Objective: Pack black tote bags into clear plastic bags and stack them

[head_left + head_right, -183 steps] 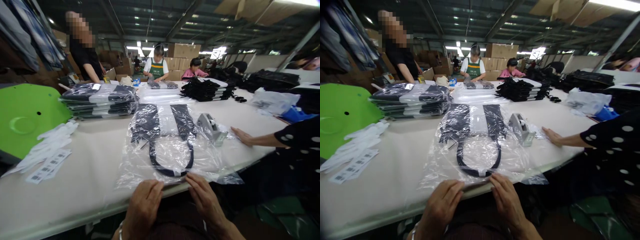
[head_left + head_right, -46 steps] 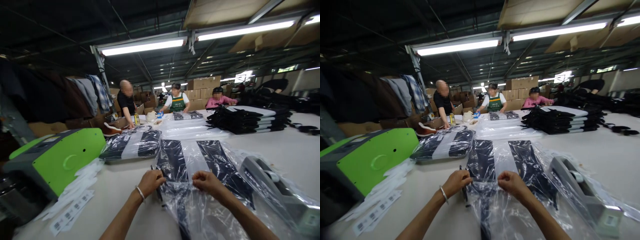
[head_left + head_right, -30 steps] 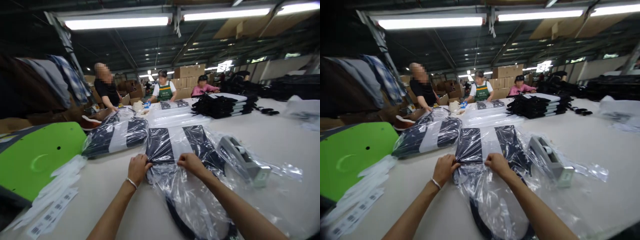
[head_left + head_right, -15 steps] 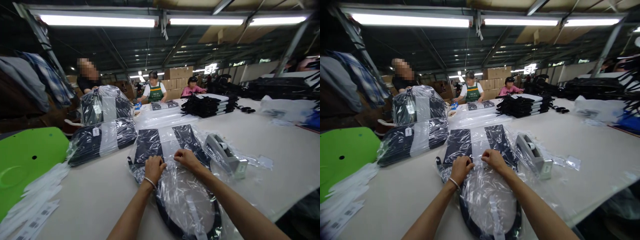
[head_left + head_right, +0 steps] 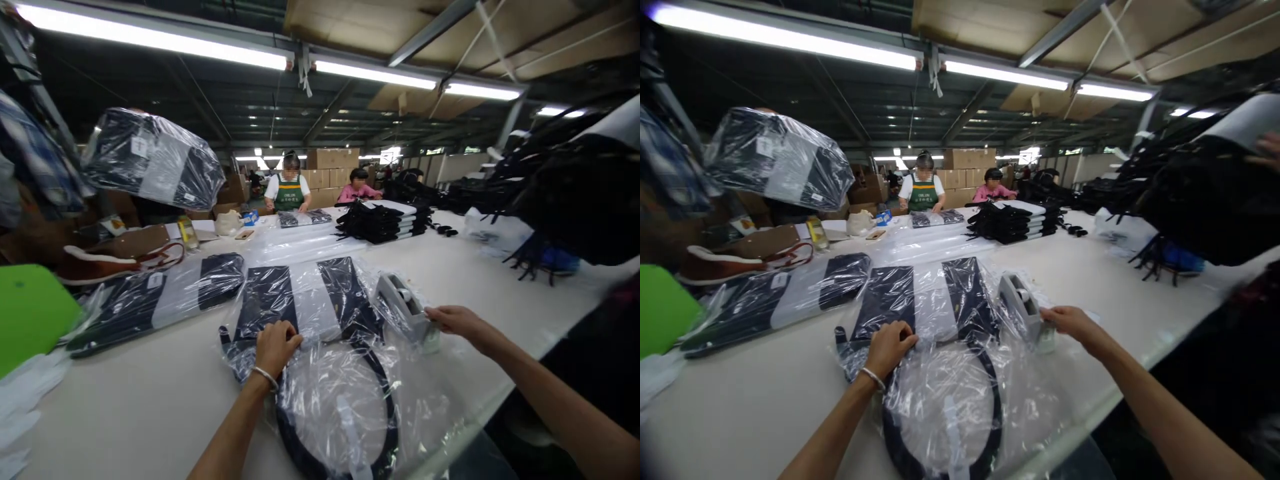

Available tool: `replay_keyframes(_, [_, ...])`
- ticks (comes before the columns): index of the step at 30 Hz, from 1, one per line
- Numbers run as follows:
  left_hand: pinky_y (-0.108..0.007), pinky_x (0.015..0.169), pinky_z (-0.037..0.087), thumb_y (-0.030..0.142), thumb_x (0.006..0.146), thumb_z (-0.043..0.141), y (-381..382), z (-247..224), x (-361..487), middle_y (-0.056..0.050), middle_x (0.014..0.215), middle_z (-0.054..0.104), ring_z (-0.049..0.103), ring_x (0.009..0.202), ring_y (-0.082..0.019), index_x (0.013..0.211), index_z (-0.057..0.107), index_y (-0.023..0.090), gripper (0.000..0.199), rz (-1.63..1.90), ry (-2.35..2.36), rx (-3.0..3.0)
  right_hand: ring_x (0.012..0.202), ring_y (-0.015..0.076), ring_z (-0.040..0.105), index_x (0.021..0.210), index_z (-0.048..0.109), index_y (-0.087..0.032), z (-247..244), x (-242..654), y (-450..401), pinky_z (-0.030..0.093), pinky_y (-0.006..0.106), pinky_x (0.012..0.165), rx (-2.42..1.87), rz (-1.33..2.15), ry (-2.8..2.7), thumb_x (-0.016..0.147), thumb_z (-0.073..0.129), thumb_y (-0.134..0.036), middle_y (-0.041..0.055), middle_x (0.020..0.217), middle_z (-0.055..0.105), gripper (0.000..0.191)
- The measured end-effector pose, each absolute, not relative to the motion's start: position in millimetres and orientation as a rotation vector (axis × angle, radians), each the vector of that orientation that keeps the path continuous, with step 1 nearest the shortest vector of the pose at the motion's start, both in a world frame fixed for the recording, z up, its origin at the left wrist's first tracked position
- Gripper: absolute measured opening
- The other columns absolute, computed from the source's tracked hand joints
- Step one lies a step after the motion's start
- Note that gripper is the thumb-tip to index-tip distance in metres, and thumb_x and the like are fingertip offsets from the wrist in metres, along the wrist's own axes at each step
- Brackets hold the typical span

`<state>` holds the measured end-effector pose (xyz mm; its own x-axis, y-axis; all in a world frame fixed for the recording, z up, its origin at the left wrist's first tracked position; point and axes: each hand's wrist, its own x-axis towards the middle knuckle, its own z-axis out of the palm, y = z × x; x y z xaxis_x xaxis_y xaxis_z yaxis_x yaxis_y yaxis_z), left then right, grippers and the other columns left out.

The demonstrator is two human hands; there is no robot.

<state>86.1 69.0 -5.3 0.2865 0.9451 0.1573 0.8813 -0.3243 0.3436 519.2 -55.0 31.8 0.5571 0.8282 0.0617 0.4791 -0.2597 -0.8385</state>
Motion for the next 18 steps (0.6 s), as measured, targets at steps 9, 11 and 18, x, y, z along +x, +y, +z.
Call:
replay_keyframes(9, [-0.034, 0.078, 0.036, 0.039, 0.081, 0.061, 72.9, 1.1, 85.7, -0.002, 0.092, 0.073, 0.061, 0.095, -0.025, 0.082, 0.068, 0.024, 0.016, 0.420, 1.693, 2.331, 0.061, 0.0153, 0.056, 0.057, 0.066, -0.016, 42.7, 495.5, -42.0, 0.042, 0.029, 0.064, -1.742, 0.761, -0.928, 0.056, 0.072, -0.047, 0.0045, 0.061, 0.066, 0.031])
replay_keyframes(11, [-0.034, 0.078, 0.036, 0.039, 0.081, 0.061, 73.6, 2.8, 85.9, -0.002, 0.091, 0.073, 0.062, 0.095, -0.025, 0.081, 0.068, 0.024, 0.016, 0.400, 1.690, 2.324, 0.059, 0.0141, 0.053, 0.056, 0.064, -0.017, 51.0, 492.5, -50.2, 0.042, 0.029, 0.064, -1.723, 0.719, -0.915, 0.058, 0.072, -0.046, 0.0029, 0.059, 0.064, 0.031])
replay_keyframes(18, [-0.036, 0.081, 0.038, 0.042, 0.081, 0.060, 77.3, 4.4, 86.1, -0.003, 0.093, 0.075, 0.062, 0.098, -0.027, 0.080, 0.070, 0.024, 0.020, 0.335, 1.680, 2.302, 0.053, 0.0101, 0.046, 0.058, 0.060, -0.018, 41.8, 482.4, -100.8, 0.045, 0.027, 0.059, -1.631, 0.781, -0.674, 0.052, 0.079, -0.045, -0.0027, 0.055, 0.053, 0.033])
